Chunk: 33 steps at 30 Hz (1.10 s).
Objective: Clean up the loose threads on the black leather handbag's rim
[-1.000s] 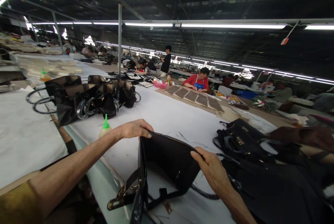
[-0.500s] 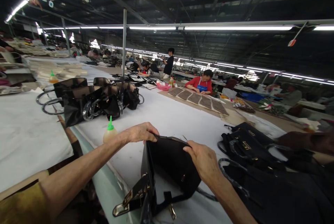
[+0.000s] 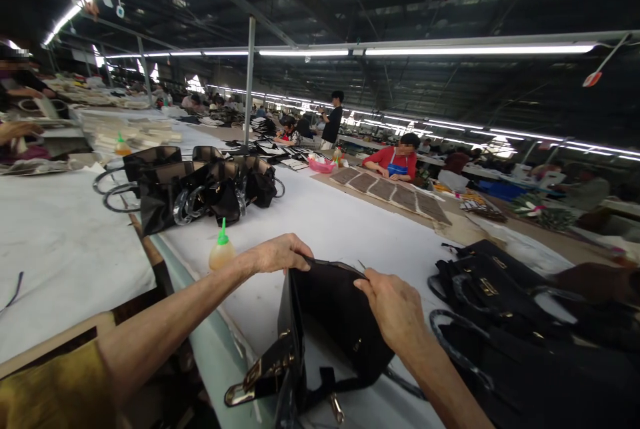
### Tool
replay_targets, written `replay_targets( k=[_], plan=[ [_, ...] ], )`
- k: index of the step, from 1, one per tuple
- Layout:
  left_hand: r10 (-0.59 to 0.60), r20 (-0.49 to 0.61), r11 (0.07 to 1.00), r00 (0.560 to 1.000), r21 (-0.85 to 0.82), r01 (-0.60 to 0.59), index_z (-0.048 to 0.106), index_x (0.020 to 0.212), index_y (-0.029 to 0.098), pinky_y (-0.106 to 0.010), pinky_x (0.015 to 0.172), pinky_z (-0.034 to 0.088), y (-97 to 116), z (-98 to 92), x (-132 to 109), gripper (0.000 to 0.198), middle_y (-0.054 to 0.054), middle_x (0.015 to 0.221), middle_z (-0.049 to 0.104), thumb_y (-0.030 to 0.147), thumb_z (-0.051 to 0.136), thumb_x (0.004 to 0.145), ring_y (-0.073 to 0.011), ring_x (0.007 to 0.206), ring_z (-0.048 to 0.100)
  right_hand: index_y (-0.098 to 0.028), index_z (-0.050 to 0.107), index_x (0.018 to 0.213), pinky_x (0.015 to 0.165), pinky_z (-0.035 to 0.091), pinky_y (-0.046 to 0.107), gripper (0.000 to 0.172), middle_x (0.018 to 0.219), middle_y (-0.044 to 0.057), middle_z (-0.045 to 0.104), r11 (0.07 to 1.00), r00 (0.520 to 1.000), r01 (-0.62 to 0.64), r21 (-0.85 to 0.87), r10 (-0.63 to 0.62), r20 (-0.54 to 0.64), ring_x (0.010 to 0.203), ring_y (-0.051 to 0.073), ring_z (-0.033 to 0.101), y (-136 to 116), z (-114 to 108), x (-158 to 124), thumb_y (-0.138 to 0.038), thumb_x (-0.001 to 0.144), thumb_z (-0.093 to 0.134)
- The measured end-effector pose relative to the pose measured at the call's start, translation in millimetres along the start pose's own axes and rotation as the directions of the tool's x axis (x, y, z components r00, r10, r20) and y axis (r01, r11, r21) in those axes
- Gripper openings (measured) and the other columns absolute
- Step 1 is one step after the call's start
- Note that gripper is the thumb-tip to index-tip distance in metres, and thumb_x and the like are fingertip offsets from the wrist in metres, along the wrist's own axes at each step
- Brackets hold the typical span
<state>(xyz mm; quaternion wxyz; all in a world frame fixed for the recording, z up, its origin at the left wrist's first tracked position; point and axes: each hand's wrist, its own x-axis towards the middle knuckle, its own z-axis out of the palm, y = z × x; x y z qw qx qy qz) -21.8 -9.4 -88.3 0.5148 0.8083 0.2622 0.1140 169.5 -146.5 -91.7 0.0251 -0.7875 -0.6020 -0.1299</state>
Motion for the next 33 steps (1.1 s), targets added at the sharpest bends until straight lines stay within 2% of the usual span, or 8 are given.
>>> replay_targets(
  k=[6, 13, 16, 19, 22, 24, 30, 33],
  plan=[
    [-0.004, -0.012, 1.0, 1.0, 0.027, 0.004, 0.067, 0.08, 0.011, -0.021, 0.058, 0.037, 3, 1.5, 1, 0.026, 0.001, 0.061, 0.055, 0.027, 0.057, 0.063, -0.0098, 0.057, 0.042, -0.02, 0.057, 0.08, 0.052, 0.027, 0.025, 0.023, 0.067, 0.004, 0.064, 0.997, 0.995, 0.073, 0.027, -0.071, -0.065, 0.065, 0.016, 0.061, -20, 4, 10, -0.034, 0.088, 0.042],
    [-0.009, -0.01, 1.0, 1.0, 0.014, 0.01, 0.067, 0.083, 0.012, -0.02, 0.057, 0.038, 1, 0.2, -2, 0.028, 0.0, 0.064, 0.056, 0.029, 0.056, 0.065, -0.0104, 0.058, 0.045, -0.022, 0.052, 0.071, 0.048, 0.016, 0.028, 0.026, 0.058, -0.001, 0.061, 0.986, 0.972, 0.161, 0.037, -0.152, -0.18, 0.055, 0.014, 0.057, -18, 11, 16, -0.033, 0.09, 0.038],
    [-0.022, -0.025, 1.0, 0.999, -0.003, 0.022, 0.067, 0.082, 0.011, -0.021, 0.056, 0.038, 3, 2.1, -3, 0.028, -0.001, 0.064, 0.057, 0.029, 0.056, 0.064, -0.0111, 0.058, 0.045, -0.021, 0.053, 0.069, 0.049, 0.017, 0.028, 0.03, 0.058, -0.001, 0.06, 0.988, 0.975, 0.147, 0.048, -0.136, -0.177, 0.055, 0.014, 0.056, -17, 12, 16, -0.035, 0.09, 0.036],
    [-0.03, -0.041, 0.999, 0.999, -0.012, 0.029, 0.067, 0.081, 0.011, -0.021, 0.056, 0.037, 5, 4.0, -3, 0.028, -0.001, 0.063, 0.056, 0.028, 0.056, 0.063, -0.0109, 0.057, 0.045, -0.022, 0.054, 0.073, 0.049, 0.017, 0.027, 0.025, 0.062, 0.0, 0.062, 0.991, 0.98, 0.12, 0.064, -0.108, -0.166, 0.057, 0.015, 0.057, -21, 10, 17, -0.034, 0.088, 0.039],
    [-0.014, -0.039, 1.0, 0.999, -0.003, 0.014, 0.067, 0.08, 0.011, -0.021, 0.055, 0.036, 4, 4.4, -2, 0.026, 0.0, 0.061, 0.055, 0.027, 0.056, 0.064, -0.0099, 0.055, 0.043, -0.027, 0.056, 0.086, 0.05, 0.019, 0.027, 0.012, 0.07, -0.002, 0.065, 0.978, 0.977, 0.164, 0.133, -0.142, -0.161, 0.06, 0.014, 0.057, -28, 7, 19, -0.03, 0.086, 0.045],
    [0.004, -0.03, 1.0, 1.0, -0.008, -0.004, 0.067, 0.081, 0.011, -0.021, 0.056, 0.036, 3, 3.5, -2, 0.025, 0.001, 0.061, 0.055, 0.025, 0.056, 0.064, -0.0098, 0.056, 0.043, -0.029, 0.056, 0.091, 0.051, 0.021, 0.026, 0.011, 0.071, -0.003, 0.065, 0.963, 0.971, 0.209, 0.172, -0.185, -0.149, 0.06, 0.014, 0.057, -30, 5, 21, -0.029, 0.085, 0.046],
    [-0.003, -0.013, 0.992, 1.0, -0.127, 0.002, 0.067, 0.083, 0.011, -0.022, 0.062, 0.039, -2, 1.4, -4, 0.028, 0.0, 0.065, 0.059, 0.022, 0.062, 0.058, -0.0117, 0.061, 0.048, -0.025, 0.059, 0.075, 0.054, 0.027, 0.022, 0.023, 0.06, -0.004, 0.057, 0.867, 0.951, 0.307, 0.392, -0.3, -0.08, 0.057, 0.011, 0.05, -20, 5, 29, -0.037, 0.085, 0.042],
    [-0.014, -0.016, 0.991, 1.0, -0.137, 0.012, 0.067, 0.082, 0.011, -0.023, 0.062, 0.04, 0, 3.1, -3, 0.028, 0.0, 0.063, 0.059, 0.022, 0.064, 0.056, -0.0118, 0.062, 0.049, -0.023, 0.057, 0.068, 0.054, 0.028, 0.021, 0.031, 0.056, -0.005, 0.052, 0.828, 0.952, 0.295, 0.476, -0.297, -0.074, 0.055, 0.01, 0.043, -15, 6, 32, -0.041, 0.085, 0.038]
  ],
)
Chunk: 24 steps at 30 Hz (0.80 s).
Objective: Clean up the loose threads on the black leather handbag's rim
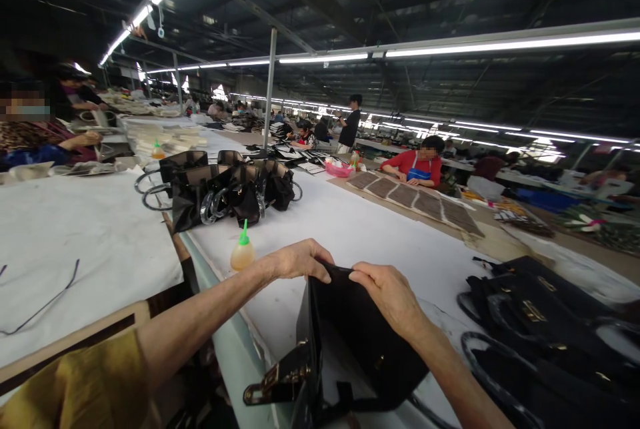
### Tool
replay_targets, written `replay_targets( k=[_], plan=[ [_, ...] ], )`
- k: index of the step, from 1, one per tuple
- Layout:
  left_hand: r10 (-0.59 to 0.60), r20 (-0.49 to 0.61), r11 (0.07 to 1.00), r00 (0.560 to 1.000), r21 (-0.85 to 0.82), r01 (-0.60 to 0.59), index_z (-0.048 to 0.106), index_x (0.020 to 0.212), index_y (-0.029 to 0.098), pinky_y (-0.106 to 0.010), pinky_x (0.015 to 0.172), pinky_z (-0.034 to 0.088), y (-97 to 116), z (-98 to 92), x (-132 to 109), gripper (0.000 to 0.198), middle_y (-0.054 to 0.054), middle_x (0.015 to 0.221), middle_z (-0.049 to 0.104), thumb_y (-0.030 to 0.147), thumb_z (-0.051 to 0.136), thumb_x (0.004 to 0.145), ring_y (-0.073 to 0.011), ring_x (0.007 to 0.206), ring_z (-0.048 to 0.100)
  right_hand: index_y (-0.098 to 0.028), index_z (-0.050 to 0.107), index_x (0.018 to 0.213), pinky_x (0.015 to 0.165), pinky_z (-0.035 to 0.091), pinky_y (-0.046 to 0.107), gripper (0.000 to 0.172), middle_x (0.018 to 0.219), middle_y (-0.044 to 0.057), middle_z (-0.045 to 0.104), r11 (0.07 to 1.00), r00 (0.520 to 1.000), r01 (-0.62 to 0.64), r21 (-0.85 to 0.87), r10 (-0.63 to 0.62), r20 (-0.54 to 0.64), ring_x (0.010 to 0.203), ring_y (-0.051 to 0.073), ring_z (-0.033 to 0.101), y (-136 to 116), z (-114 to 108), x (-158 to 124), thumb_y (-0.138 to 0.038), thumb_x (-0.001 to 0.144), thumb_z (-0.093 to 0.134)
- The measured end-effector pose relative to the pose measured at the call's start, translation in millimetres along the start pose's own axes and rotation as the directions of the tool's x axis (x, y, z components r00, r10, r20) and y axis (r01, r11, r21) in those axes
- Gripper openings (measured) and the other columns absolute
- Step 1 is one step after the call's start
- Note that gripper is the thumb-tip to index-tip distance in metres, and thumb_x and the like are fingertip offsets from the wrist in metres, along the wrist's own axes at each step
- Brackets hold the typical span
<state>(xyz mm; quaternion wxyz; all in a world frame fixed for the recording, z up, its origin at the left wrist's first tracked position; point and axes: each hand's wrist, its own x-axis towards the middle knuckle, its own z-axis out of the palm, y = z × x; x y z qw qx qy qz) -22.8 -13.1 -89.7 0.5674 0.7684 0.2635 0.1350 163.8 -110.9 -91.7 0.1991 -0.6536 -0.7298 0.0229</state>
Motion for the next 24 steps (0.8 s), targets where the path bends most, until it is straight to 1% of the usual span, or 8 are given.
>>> replay_targets(
  k=[5, 8, 10, 12, 14, 16, 20, 24],
  plan=[
    [-0.015, 0.025, 1.0, 1.0, -0.019, 0.015, 0.066, 0.081, 0.013, -0.023, 0.06, 0.04, 1, 3.1, 2, 0.03, 0.001, 0.065, 0.059, 0.024, 0.068, 0.053, -0.0122, 0.062, 0.049, -0.02, 0.053, 0.061, 0.051, 0.026, 0.02, 0.034, 0.054, -0.006, 0.045, 0.991, 0.996, -0.072, 0.116, 0.066, 0.061, 0.053, 0.009, 0.039, 2, -5, 5, -0.042, 0.082, 0.038],
    [-0.029, 0.048, 0.998, 0.998, -0.047, 0.031, 0.066, 0.083, 0.013, -0.022, 0.058, 0.039, 1, 3.1, 1, 0.035, 0.0, 0.067, 0.059, 0.025, 0.071, 0.051, -0.0121, 0.062, 0.049, -0.019, 0.049, 0.058, 0.049, 0.025, 0.02, 0.034, 0.052, -0.006, 0.04, 0.978, 0.991, -0.098, 0.186, 0.078, 0.112, 0.052, 0.009, 0.036, 3, -7, 9, -0.042, 0.08, 0.038],
    [-0.027, 0.051, 0.999, 0.998, -0.042, 0.029, 0.066, 0.083, 0.013, -0.022, 0.057, 0.037, 3, 2.3, 0, 0.035, 0.001, 0.066, 0.057, 0.029, 0.071, 0.053, -0.0113, 0.062, 0.048, -0.018, 0.045, 0.056, 0.048, 0.024, 0.02, 0.034, 0.051, -0.006, 0.037, 0.971, 0.988, -0.105, 0.214, 0.078, 0.13, 0.051, 0.009, 0.034, 5, -7, 12, -0.041, 0.079, 0.038],
    [-0.006, 0.019, 1.0, 1.0, 0.009, 0.006, 0.066, 0.081, 0.013, -0.021, 0.055, 0.036, 3, 1.1, -1, 0.033, 0.002, 0.062, 0.053, 0.039, 0.067, 0.06, -0.0098, 0.059, 0.045, -0.018, 0.041, 0.055, 0.046, 0.023, 0.02, 0.034, 0.05, -0.006, 0.034, 0.965, 0.986, -0.121, 0.231, 0.089, 0.143, 0.05, 0.008, 0.032, 6, -7, 15, -0.043, 0.078, 0.039],
    [0.018, -0.02, 0.997, 1.0, 0.076, -0.016, 0.065, 0.078, 0.013, -0.021, 0.054, 0.035, 3, -0.2, -1, 0.037, 0.003, 0.058, 0.049, 0.048, 0.061, 0.066, -0.0088, 0.055, 0.042, -0.018, 0.039, 0.054, 0.045, 0.023, 0.02, 0.036, 0.05, -0.006, 0.031, 0.958, 0.982, -0.14, 0.252, 0.101, 0.159, 0.048, 0.008, 0.031, 8, -6, 18, -0.045, 0.078, 0.039],
    [0.032, -0.04, 0.993, 0.999, 0.117, -0.027, 0.064, 0.075, 0.012, -0.022, 0.052, 0.035, 2, -1.1, 0, 0.041, 0.003, 0.057, 0.046, 0.052, 0.056, 0.069, -0.0085, 0.052, 0.041, -0.018, 0.038, 0.054, 0.044, 0.022, 0.02, 0.037, 0.049, -0.006, 0.029, 0.949, 0.979, -0.144, 0.281, 0.095, 0.18, 0.047, 0.008, 0.029, 9, -4, 19, -0.047, 0.077, 0.039],
    [0.016, -0.051, 0.991, 0.999, 0.134, -0.009, 0.061, 0.073, 0.012, -0.021, 0.049, 0.035, 0, -0.7, 4, 0.04, 0.002, 0.057, 0.045, 0.051, 0.053, 0.071, -0.0088, 0.051, 0.04, -0.018, 0.037, 0.054, 0.044, 0.022, 0.02, 0.038, 0.049, -0.007, 0.028, 0.944, 0.977, -0.127, 0.303, 0.066, 0.202, 0.047, 0.007, 0.029, 12, -1, 22, -0.048, 0.078, 0.04],
    [-0.005, -0.084, 0.99, 0.996, 0.138, 0.016, 0.06, 0.072, 0.011, -0.021, 0.047, 0.035, 1, 1.5, 5, 0.036, 0.002, 0.055, 0.041, 0.046, 0.051, 0.072, -0.0091, 0.051, 0.039, -0.018, 0.037, 0.054, 0.045, 0.023, 0.02, 0.037, 0.05, -0.006, 0.03, 0.961, 0.98, -0.098, 0.258, 0.049, 0.191, 0.048, 0.008, 0.03, 9, -2, 23, -0.045, 0.079, 0.039]
  ],
)
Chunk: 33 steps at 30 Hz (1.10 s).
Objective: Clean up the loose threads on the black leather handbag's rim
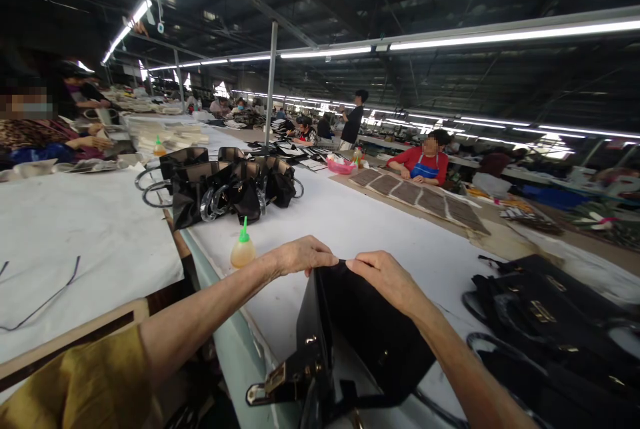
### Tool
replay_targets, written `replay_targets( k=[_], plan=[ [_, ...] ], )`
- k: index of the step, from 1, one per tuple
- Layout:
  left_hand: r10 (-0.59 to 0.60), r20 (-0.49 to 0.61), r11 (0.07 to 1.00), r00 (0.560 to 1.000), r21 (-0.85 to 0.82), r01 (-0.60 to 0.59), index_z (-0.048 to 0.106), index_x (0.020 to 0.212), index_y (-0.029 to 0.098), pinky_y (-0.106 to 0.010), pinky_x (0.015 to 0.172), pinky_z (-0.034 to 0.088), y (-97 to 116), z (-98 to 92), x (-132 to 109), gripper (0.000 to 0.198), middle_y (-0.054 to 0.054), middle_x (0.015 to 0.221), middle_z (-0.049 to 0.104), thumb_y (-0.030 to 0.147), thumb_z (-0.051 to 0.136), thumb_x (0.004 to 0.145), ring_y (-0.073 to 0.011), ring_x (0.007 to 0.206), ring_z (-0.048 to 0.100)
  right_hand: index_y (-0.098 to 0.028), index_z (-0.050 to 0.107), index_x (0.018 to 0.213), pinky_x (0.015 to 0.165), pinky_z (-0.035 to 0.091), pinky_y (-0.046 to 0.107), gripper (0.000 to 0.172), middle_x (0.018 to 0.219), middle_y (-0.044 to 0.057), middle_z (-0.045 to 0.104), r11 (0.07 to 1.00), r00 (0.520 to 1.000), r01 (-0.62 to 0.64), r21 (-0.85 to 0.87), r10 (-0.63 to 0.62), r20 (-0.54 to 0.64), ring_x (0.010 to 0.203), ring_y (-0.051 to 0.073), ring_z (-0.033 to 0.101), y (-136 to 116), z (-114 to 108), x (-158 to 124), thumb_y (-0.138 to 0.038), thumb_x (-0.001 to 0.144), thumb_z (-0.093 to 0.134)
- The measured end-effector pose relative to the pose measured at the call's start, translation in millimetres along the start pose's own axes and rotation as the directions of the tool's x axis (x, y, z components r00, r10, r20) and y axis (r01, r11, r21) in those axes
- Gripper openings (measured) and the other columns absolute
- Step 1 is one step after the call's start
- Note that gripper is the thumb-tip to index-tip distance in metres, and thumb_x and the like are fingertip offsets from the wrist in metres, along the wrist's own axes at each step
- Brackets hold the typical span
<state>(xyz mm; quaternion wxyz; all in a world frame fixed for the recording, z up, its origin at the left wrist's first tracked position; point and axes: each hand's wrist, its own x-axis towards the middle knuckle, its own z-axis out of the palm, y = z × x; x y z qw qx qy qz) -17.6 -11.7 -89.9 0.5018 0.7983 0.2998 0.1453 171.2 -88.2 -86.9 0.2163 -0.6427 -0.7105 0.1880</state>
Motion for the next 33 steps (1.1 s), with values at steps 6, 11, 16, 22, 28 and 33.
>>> replay_targets(
  k=[6, 11, 16, 22, 28, 33],
  plan=[
    [0.043, -0.066, 0.97, 0.997, 0.24, -0.026, 0.062, 0.078, 0.014, -0.019, 0.049, 0.032, 9, 2.6, 0, 0.025, 0.004, 0.053, 0.041, 0.033, 0.045, 0.076, -0.0082, 0.05, 0.036, -0.018, 0.046, 0.053, 0.049, 0.023, 0.021, 0.04, 0.049, -0.005, 0.039, 0.962, 0.982, 0.017, -0.271, -0.067, -0.178, 0.05, 0.009, 0.033, -8, 7, -4, -0.041, 0.084, 0.037],
    [0.153, -0.101, 0.865, 0.983, 0.495, -0.084, 0.065, 0.079, 0.017, -0.018, 0.052, 0.03, 19, 4.3, 2, 0.021, 0.003, 0.055, 0.048, 0.023, 0.045, 0.076, -0.0091, 0.054, 0.038, -0.02, 0.054, 0.059, 0.053, 0.025, 0.022, 0.042, 0.051, -0.003, 0.051, 0.888, 0.961, -0.031, -0.458, -0.099, -0.258, 0.05, 0.01, 0.038, -7, 14, -8, -0.04, 0.088, 0.033],
    [0.156, -0.073, 0.833, 0.985, 0.546, -0.091, 0.066, 0.072, 0.019, -0.019, 0.05, 0.027, 22, 4.7, 4, 0.015, 0.003, 0.049, 0.047, 0.031, 0.058, 0.07, -0.0103, 0.052, 0.038, -0.022, 0.06, 0.067, 0.055, 0.026, 0.024, 0.044, 0.062, 0.002, 0.063, 0.837, 0.962, -0.109, -0.536, -0.047, -0.27, 0.057, 0.013, 0.052, -16, 17, -15, -0.043, 0.09, 0.03],
    [0.112, -0.105, 0.883, 0.988, 0.466, -0.051, 0.061, 0.059, 0.017, -0.019, 0.048, 0.025, 21, 4.9, 2, 0.016, 0.004, 0.047, 0.039, 0.028, 0.056, 0.069, -0.009, 0.05, 0.035, -0.022, 0.061, 0.075, 0.053, 0.026, 0.026, 0.035, 0.068, 0.003, 0.065, 0.791, 0.972, -0.178, -0.585, 0.051, -0.228, 0.063, 0.017, 0.058, -26, 13, -24, -0.038, 0.089, 0.034],
    [0.101, -0.091, 0.92, 0.991, 0.388, -0.058, 0.062, 0.058, 0.016, -0.018, 0.047, 0.026, 21, 4.3, 3, 0.016, 0.004, 0.047, 0.038, 0.028, 0.056, 0.066, -0.0092, 0.052, 0.035, -0.022, 0.057, 0.071, 0.054, 0.028, 0.026, 0.031, 0.069, 0.003, 0.065, 0.788, 0.969, -0.241, -0.566, 0.158, -0.191, 0.065, 0.018, 0.058, -3, -5, -54, -0.032, 0.089, 0.034],
    [0.097, -0.083, 0.922, 0.992, 0.383, -0.058, 0.062, 0.059, 0.016, -0.019, 0.05, 0.027, 21, 4.7, 3, 0.016, 0.004, 0.048, 0.04, 0.029, 0.055, 0.066, -0.0098, 0.054, 0.036, -0.021, 0.049, 0.066, 0.059, 0.031, 0.026, 0.038, 0.06, 0.0, 0.059, 0.836, 0.971, -0.224, -0.501, 0.15, -0.184, 0.06, 0.015, 0.054, 29, -13, -90, -0.036, 0.091, 0.026]
  ],
)
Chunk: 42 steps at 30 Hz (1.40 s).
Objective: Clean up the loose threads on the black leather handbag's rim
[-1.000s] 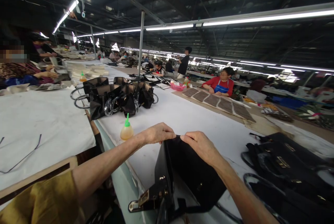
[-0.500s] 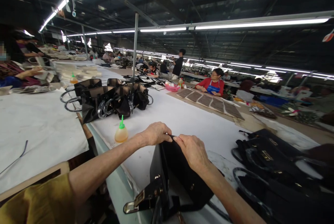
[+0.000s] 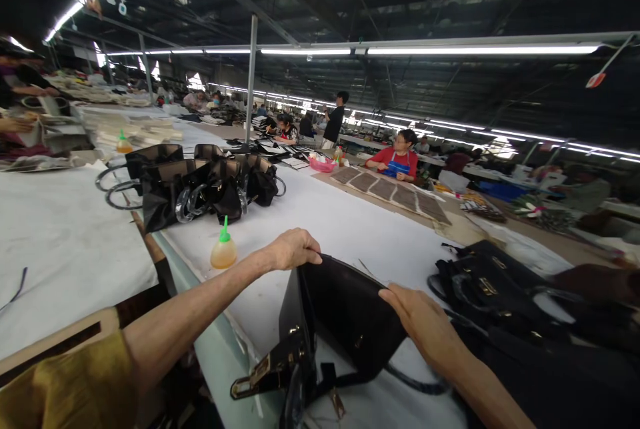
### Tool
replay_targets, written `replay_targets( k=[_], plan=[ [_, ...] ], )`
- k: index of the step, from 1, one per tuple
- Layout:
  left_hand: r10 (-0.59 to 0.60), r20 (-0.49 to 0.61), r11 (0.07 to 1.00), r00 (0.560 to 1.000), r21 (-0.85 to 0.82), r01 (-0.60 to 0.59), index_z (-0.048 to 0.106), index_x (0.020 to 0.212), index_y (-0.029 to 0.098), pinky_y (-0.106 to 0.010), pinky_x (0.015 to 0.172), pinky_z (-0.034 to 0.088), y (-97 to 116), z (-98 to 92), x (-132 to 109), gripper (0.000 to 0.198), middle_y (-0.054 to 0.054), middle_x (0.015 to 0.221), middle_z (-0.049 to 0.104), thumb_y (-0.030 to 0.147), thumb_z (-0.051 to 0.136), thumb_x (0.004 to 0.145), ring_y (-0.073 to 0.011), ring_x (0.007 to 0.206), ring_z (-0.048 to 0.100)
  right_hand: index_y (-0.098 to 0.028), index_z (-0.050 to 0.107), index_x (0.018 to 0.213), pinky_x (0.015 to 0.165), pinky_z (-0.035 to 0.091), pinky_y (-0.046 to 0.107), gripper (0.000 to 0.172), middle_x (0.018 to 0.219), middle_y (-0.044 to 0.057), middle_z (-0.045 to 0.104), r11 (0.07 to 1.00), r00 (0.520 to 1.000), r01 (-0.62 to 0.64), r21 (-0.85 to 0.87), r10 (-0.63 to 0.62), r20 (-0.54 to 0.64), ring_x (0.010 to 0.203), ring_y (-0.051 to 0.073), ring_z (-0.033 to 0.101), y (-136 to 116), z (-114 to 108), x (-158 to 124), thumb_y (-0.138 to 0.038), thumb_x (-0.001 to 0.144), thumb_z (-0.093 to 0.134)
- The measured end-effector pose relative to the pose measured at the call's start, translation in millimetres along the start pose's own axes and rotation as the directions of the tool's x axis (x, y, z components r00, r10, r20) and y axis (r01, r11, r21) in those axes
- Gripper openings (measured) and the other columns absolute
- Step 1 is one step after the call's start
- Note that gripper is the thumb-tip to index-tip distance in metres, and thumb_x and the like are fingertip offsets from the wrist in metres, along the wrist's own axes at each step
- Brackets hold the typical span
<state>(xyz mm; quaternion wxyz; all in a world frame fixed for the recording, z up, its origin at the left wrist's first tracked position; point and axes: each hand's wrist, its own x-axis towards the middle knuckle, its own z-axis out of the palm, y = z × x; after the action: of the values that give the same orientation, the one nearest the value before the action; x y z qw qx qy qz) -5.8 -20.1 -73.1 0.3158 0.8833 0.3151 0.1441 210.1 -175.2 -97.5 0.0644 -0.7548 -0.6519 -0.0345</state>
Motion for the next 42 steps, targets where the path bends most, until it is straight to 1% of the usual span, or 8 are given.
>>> replay_targets(
  k=[14, 16, 19, 25, 29, 31, 36, 42],
  plan=[
    [-0.025, 0.03, 0.999, 0.999, -0.033, 0.026, 0.064, 0.065, 0.015, -0.019, 0.051, 0.028, -1, -0.6, -1, 0.016, 0.004, 0.051, 0.043, 0.029, 0.056, 0.066, -0.0099, 0.054, 0.039, -0.022, 0.053, 0.069, 0.059, 0.035, 0.026, 0.033, 0.069, 0.0, 0.062, 0.997, 0.999, -0.007, 0.08, 0.004, 0.039, 0.066, 0.016, 0.055, 9, -7, -14, -0.039, 0.088, 0.032],
    [-0.038, 0.033, 0.999, 0.999, -0.024, 0.038, 0.063, 0.065, 0.016, -0.02, 0.05, 0.027, 1, 0.4, -2, 0.016, 0.004, 0.051, 0.043, 0.029, 0.055, 0.067, -0.0098, 0.053, 0.038, -0.024, 0.057, 0.09, 0.067, 0.037, 0.027, 0.018, 0.091, 0.001, 0.064, 0.996, 1.0, -0.02, 0.084, 0.019, 0.005, 0.083, 0.019, 0.057, -7, -16, -6, -0.032, 0.085, 0.042],
    [-0.028, 0.024, 1.0, 0.999, 0.0, 0.028, 0.062, 0.066, 0.015, -0.02, 0.049, 0.027, 2, 1.2, -4, 0.017, 0.004, 0.05, 0.041, 0.029, 0.051, 0.069, -0.0094, 0.052, 0.037, -0.026, 0.047, 0.114, 0.076, 0.036, 0.027, 0.035, 0.114, 0.003, 0.056, 0.99, 0.992, 0.094, 0.101, -0.085, -0.092, 0.098, 0.019, 0.054, -47, -25, 16, -0.022, 0.079, 0.051],
    [-0.014, 0.032, 0.988, 0.999, -0.151, 0.019, 0.059, 0.076, 0.013, -0.021, 0.052, 0.035, 1, -3.1, -20, 0.022, 0.002, 0.06, 0.05, 0.025, 0.04, 0.074, -0.0102, 0.054, 0.044, -0.023, 0.047, 0.11, 0.068, 0.036, 0.023, 0.031, 0.095, 0.002, 0.062, 0.926, 0.935, 0.344, 0.155, -0.353, 0.036, 0.086, 0.016, 0.056, -107, -17, 73, -0.022, 0.079, 0.048],
    [-0.105, -0.201, 0.965, 0.974, -0.259, 0.051, 0.055, 0.098, 0.014, -0.024, 0.063, 0.042, -5, 2.0, -53, 0.033, -0.003, 0.085, 0.057, 0.038, 0.044, 0.078, -0.0142, 0.071, 0.051, -0.021, 0.057, 0.086, 0.063, 0.033, 0.025, 0.017, 0.078, 0.003, 0.062, 0.928, 0.928, 0.357, 0.105, -0.366, 0.075, 0.078, 0.017, 0.056, -117, -11, 87, -0.023, 0.081, 0.042],
    [-0.147, -0.278, 0.942, 0.949, -0.333, 0.049, 0.047, 0.112, 0.016, -0.027, 0.071, 0.043, -7, 10.1, -76, 0.047, -0.007, 0.104, 0.054, 0.047, 0.047, 0.077, -0.0167, 0.083, 0.052, -0.02, 0.058, 0.075, 0.06, 0.031, 0.025, 0.016, 0.072, 0.002, 0.06, 0.929, 0.926, 0.362, 0.082, -0.368, 0.087, 0.074, 0.016, 0.055, -118, -11, 89, -0.022, 0.079, 0.042],
    [-0.186, -0.176, 0.895, 0.967, -0.435, 0.093, 0.025, 0.132, 0.023, -0.032, 0.083, 0.041, 0, 28.4, -121, 0.078, -0.01, 0.125, 0.041, 0.052, 0.058, 0.068, -0.0219, 0.102, 0.046, -0.018, 0.053, 0.064, 0.056, 0.029, 0.023, 0.017, 0.067, 0.002, 0.056, 0.957, 0.952, 0.286, 0.049, -0.29, 0.097, 0.066, 0.013, 0.051, -103, -23, 100, -0.024, 0.077, 0.044],
    [-0.279, -0.292, 0.941, 0.915, -0.276, 0.199, 0.034, 0.128, 0.025, -0.033, 0.082, 0.039, 5, 30.6, -100, 0.08, -0.007, 0.109, 0.054, 0.043, 0.068, 0.058, -0.0246, 0.097, 0.049, -0.017, 0.05, 0.06, 0.052, 0.027, 0.023, 0.021, 0.062, 0.001, 0.052, 0.986, 0.975, 0.166, 0.02, -0.167, 0.146, 0.06, 0.012, 0.048, -60, -37, 95, -0.033, 0.073, 0.052]
  ],
)
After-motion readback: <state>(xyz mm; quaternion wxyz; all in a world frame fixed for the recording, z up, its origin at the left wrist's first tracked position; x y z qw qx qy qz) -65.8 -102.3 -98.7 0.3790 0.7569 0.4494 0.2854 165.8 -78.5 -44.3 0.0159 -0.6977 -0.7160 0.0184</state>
